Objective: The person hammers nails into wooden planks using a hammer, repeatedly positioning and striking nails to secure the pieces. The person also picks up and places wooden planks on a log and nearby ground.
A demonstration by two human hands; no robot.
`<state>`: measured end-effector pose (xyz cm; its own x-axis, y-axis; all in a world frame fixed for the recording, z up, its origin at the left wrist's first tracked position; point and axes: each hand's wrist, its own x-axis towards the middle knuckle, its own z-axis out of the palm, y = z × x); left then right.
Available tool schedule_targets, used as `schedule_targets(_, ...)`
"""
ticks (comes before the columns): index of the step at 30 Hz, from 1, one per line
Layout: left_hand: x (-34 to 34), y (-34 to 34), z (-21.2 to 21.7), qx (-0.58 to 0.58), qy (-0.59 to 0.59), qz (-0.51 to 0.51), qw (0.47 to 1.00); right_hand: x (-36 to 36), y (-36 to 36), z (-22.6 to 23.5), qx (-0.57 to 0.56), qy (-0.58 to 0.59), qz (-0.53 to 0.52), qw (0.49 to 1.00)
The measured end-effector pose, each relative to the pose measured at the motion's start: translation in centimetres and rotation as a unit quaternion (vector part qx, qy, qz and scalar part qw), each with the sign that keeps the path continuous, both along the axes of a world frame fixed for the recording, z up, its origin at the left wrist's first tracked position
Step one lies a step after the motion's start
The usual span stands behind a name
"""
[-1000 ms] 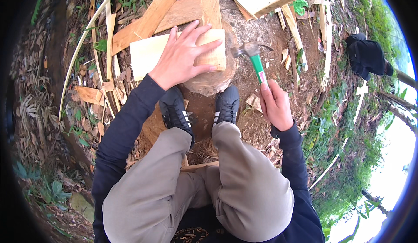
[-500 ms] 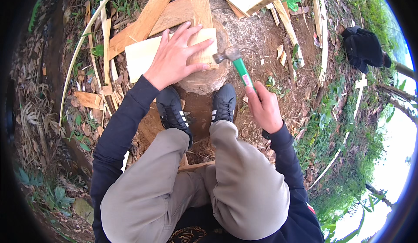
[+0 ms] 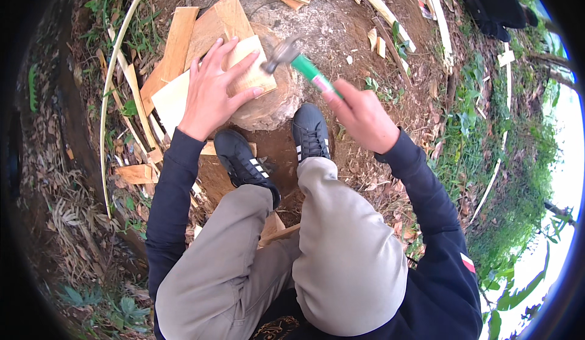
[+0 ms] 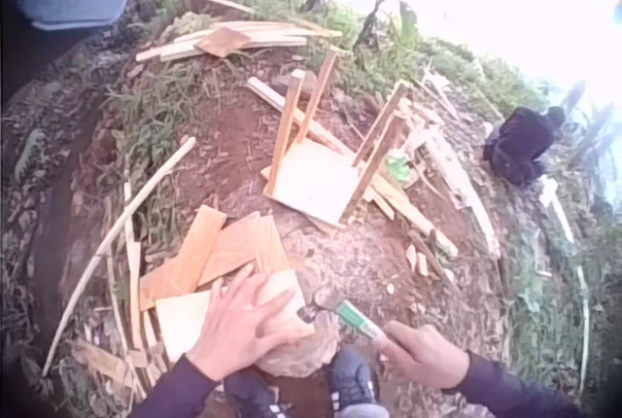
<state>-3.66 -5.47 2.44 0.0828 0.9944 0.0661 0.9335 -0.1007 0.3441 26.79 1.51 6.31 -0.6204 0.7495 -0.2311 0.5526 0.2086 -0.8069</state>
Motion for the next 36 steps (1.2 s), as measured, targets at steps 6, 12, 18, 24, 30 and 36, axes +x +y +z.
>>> schedule_targets(6, 0.0, -0.2, 0.3, -0.003, 0.010, 0.002, 1.000, 0.2, 0.6, 0.8, -0.030, -0.009, -0.029, 0.999)
schedule_targets(12, -0.2, 0.2, 0.4, -0.005, 0.007, -0.010, 1.000, -0.3, 0.3, 0.2, 0.050, 0.032, 0.101, 0.993)
schedule_targets(18, 0.1, 0.0, 0.4, 0.003, 0.022, -0.012, 1.000, 0.0, 2.3, 1.0, 0.002, 0.001, 0.065, 0.998)
schedule_targets(24, -0.1, 0.2, 0.2, 0.003, 0.020, -0.008, 1.000, 0.1, 3.4, 1.1, 0.039, -0.012, 0.090, 0.995)
schedule_targets(30, -0.2, 0.1, 0.0, 0.016, 0.007, -0.013, 1.000, -0.3, 3.6, 1.0, 0.051, 0.016, 0.148, 0.988)
schedule_targets(36, -0.2, 0.1, -0.2, 0.017, -0.004, -0.011, 1.000, -1.5, 8.6, 2.7, 0.063, -0.043, 0.156, 0.985)
